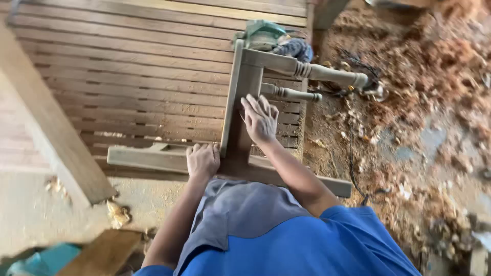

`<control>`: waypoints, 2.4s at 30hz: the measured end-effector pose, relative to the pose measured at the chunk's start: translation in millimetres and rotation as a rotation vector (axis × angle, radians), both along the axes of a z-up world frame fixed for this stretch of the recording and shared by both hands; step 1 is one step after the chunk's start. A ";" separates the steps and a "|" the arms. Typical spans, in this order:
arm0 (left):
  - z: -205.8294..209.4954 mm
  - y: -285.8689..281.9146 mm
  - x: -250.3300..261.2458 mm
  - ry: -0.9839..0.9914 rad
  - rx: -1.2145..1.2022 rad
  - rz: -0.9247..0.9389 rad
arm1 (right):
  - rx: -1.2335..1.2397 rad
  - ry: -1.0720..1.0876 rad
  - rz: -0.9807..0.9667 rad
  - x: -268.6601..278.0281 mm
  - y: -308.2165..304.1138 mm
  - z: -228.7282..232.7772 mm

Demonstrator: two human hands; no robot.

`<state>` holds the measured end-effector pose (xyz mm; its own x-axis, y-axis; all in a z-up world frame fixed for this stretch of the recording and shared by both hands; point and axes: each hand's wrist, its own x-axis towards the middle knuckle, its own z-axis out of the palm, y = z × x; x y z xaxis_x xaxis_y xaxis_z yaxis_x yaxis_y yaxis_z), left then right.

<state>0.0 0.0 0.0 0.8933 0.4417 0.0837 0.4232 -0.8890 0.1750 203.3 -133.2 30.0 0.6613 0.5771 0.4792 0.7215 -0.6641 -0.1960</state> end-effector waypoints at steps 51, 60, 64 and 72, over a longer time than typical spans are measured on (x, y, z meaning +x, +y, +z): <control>-2.6 23.9 14.1 -0.133 0.053 -0.403 | -0.121 0.430 -0.428 148.9 73.5 16.3; -11.9 25.1 13.8 -0.153 0.141 -0.388 | 0.275 0.910 -0.195 106.3 88.7 108.6; -17.1 27.4 17.9 -0.141 0.166 -0.377 | -0.148 0.441 0.003 56.9 63.5 21.6; -10.4 23.4 13.3 -0.102 0.123 -0.382 | -0.388 0.490 -0.166 53.9 66.6 26.9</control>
